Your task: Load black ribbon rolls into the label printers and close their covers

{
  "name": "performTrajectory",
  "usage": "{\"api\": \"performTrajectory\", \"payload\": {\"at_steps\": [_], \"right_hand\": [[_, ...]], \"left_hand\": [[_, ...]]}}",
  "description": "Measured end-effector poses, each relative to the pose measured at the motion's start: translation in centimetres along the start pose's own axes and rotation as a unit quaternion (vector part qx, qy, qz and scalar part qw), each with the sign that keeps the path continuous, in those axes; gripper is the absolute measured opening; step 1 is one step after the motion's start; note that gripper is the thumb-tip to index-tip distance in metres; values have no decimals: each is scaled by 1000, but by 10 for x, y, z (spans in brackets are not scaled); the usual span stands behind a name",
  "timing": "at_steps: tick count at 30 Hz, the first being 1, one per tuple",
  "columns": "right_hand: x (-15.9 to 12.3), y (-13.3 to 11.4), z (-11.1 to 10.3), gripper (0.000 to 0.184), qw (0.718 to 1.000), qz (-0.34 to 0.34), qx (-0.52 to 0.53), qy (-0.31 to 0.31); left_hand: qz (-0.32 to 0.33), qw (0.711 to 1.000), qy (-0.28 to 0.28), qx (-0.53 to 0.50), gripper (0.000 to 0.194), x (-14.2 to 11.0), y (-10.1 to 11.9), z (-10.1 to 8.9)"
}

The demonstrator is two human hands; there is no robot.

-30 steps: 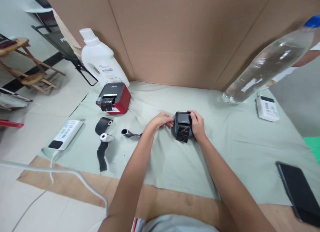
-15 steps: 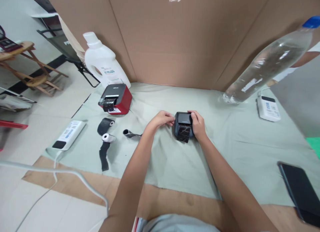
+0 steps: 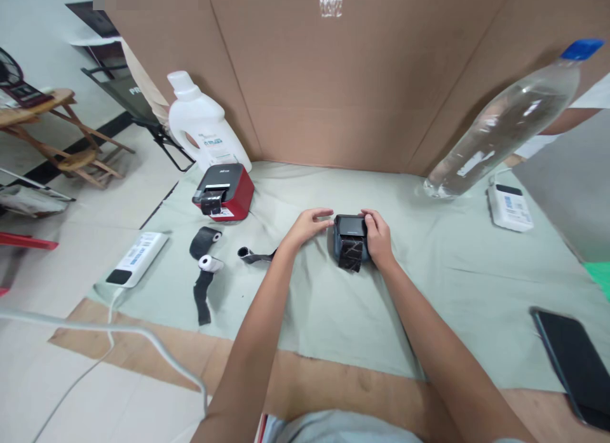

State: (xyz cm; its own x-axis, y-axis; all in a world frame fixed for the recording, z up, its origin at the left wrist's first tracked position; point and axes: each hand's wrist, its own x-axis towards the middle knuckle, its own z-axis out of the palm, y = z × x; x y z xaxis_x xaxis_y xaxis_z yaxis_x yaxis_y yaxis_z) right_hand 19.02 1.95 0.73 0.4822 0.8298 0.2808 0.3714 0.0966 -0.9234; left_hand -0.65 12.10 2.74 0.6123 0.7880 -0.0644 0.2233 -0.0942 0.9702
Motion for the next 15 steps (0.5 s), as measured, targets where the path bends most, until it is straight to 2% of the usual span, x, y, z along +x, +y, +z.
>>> {"api": "performTrajectory", "payload": {"at_steps": [2, 5, 7, 15], "right_hand": [[0, -1, 0, 39, 1000, 1, -1, 4], [0, -1, 1, 39, 1000, 2, -1, 8], [0, -1, 1, 39, 1000, 1, -2, 12], [0, 3, 0, 45, 999, -6, -18, 27]], "left_hand": [[21, 998, -3, 61, 43, -3, 2, -1], [45, 984, 22, 168, 33, -7, 11, -3], [52, 977, 31, 205, 31, -8, 15, -3], [81, 983, 35, 163, 37, -4, 7, 3]]}}
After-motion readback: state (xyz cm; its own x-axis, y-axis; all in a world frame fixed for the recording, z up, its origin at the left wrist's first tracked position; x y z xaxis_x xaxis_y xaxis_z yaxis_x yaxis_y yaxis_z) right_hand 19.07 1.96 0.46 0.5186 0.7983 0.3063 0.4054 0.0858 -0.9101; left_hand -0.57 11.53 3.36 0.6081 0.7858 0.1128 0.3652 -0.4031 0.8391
